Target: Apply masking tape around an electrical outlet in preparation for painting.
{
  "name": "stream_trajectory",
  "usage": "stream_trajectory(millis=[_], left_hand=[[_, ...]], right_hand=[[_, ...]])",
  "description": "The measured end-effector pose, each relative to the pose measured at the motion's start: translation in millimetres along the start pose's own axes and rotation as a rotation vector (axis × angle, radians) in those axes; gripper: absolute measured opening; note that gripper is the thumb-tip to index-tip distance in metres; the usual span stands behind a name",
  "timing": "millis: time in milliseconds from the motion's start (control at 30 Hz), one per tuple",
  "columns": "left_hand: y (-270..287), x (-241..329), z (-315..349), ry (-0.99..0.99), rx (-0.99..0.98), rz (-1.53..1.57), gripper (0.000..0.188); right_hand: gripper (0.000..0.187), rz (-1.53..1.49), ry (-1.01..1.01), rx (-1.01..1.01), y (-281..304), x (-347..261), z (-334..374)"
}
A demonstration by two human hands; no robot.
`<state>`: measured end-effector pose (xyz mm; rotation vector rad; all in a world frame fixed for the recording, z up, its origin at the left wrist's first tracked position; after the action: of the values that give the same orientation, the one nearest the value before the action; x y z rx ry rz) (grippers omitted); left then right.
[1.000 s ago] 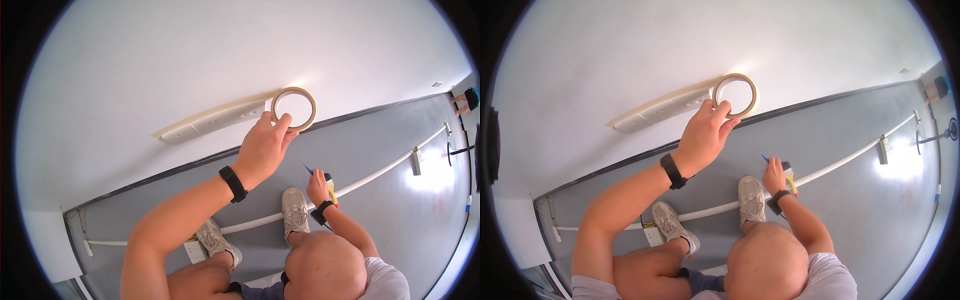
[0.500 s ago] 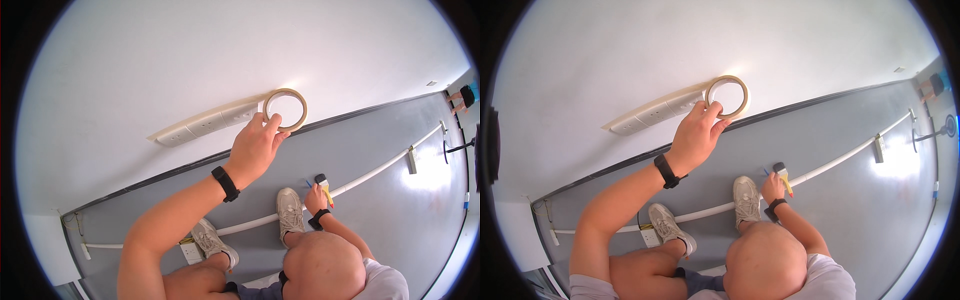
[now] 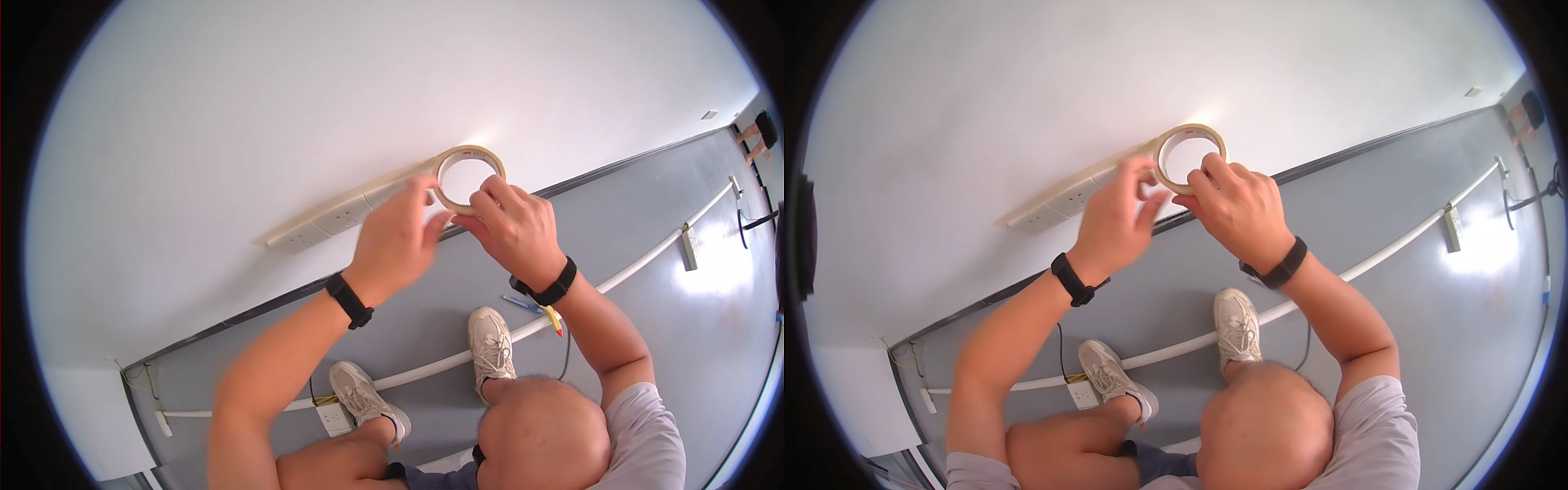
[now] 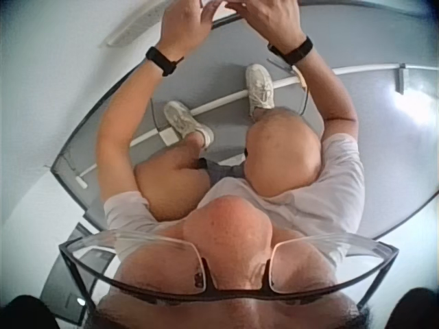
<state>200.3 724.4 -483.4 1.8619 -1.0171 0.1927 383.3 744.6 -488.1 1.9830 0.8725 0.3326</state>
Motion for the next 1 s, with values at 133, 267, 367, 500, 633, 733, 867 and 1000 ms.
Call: stream_trajectory(millis=[133, 267, 367, 500, 633, 733, 867, 1000], left_hand=[[18, -19, -12, 0.194, 0.091, -0.305, 0.027], [11, -22, -30, 0.288, 0.04, -0.541, 0.05], [12, -25, -38, 0.288, 0.0, -0.541, 0.049], [12, -26, -40, 0.258, -0.022, -0.564, 0.045], [11, -21, -41, 0.21, -0.031, -0.613, 0.045], [12, -24, -40, 0.201, -0.028, -0.625, 0.046], [10, -24, -38, 0.197, -0.026, -0.637, 0.048], [8, -21, -40, 0.246, -0.079, -0.642, 0.05]], right_hand=[[0.031, 0.008, -0.009, 0.117, 1, -7, 1], [0.033, 0.019, -0.084, 0.15, -2, -11, 3], [0.034, 0.03, -0.113, 0.192, -3, -10, 2], [0.033, 0.03, -0.121, 0.196, -2, -12, 4], [0.033, 0.054, -0.15, 0.243, 1, -9, 12], [0.032, 0.065, -0.19, 0.263, 1, -4, 14], [0.032, 0.074, -0.266, 0.287, 0, 4, 16], [0.034, 0.17, -0.375, 0.379, 22, 38, 32]])
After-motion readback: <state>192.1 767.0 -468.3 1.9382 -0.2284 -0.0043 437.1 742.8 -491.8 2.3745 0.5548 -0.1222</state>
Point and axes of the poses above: each hand's wrist, its own z-axis away from the middle knuckle, its own y-axis out of the back of the hand, x = y × z, the point moved 4 cm from there along -z, towards the middle knuckle
